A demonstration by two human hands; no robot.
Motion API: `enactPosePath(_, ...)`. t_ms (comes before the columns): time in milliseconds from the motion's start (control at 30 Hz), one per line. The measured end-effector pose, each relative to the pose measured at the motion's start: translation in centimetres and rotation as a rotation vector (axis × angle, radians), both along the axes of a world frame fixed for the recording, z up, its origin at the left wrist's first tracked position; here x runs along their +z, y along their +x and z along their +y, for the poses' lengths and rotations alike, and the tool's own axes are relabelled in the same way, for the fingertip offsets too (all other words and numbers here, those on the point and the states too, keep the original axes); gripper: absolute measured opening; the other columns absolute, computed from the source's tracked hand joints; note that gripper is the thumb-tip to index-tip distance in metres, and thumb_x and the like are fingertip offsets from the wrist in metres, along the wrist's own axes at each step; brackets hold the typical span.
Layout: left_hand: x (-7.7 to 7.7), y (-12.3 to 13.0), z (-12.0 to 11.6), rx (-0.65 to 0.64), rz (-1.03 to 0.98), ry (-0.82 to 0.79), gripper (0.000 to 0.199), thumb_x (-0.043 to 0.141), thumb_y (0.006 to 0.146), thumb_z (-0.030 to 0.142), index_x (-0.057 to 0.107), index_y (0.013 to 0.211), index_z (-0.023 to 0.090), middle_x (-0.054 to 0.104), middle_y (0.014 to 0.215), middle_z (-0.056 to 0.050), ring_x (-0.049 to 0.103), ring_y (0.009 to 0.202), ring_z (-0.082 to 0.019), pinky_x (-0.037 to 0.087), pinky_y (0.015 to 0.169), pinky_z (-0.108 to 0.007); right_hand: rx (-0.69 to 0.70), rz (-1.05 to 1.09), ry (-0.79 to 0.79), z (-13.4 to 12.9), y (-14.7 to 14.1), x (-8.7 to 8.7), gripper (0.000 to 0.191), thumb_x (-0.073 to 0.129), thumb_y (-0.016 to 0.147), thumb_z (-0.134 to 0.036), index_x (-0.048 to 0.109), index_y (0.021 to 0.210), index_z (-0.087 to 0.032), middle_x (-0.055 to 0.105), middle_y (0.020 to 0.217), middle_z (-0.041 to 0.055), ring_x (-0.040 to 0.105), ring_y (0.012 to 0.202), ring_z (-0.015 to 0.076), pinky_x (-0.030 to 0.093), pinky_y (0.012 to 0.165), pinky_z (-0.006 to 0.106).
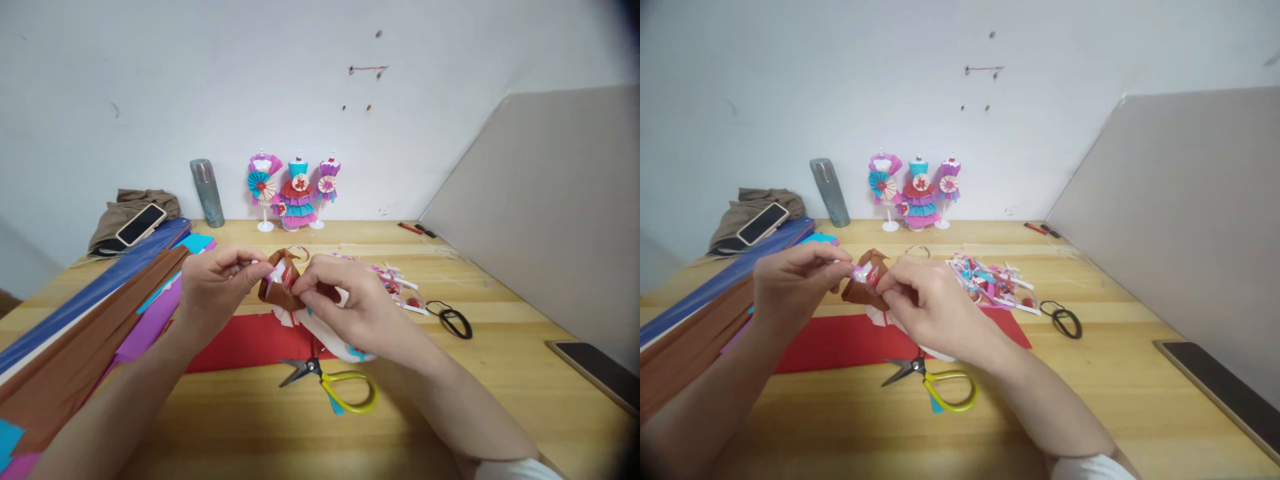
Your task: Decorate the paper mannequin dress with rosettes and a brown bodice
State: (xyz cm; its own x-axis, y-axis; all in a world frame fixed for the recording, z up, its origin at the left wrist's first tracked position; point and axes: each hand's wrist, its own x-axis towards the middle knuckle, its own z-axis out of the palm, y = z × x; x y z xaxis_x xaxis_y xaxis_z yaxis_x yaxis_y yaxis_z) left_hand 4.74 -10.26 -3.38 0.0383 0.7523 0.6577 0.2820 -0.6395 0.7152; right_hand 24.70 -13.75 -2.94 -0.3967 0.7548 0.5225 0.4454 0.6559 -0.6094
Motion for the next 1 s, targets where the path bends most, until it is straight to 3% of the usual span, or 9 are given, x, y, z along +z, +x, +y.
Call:
enactPosePath(500,0.1,-0.4,-0.6,-0.029,0.078,0.152,0.014,0.076,0.075,0.013,0.072,0.067,0.024,0.071,0.061,0.006,0.059,0.049,-0.009,0.046,0.047,-0.022,-0.014,0.023,0.049,-0.2,-0.2,0.5,0.019,0.053,0.089,-0.009,0.065,0.080,-0.020,0.065,0.074,0.0020,0.057,0.071,0.0148,0.042,0.065,0.030)
enactPosePath(1000,0.3,-0.3,-1.0,-0.024,0.117,0.097,0.015,0.074,0.079,0.019,0.071,0.068,0.029,0.071,0.062,0.005,0.063,0.053,-0.015,0.051,0.050,-0.030,-0.032,0.050,0.050,0.1,-0.2,0.3,0.017,0.053,0.090,-0.012,0.066,0.084,-0.021,0.064,0.074,0.0011,0.057,0.071,0.0145,0.042,0.066,0.030)
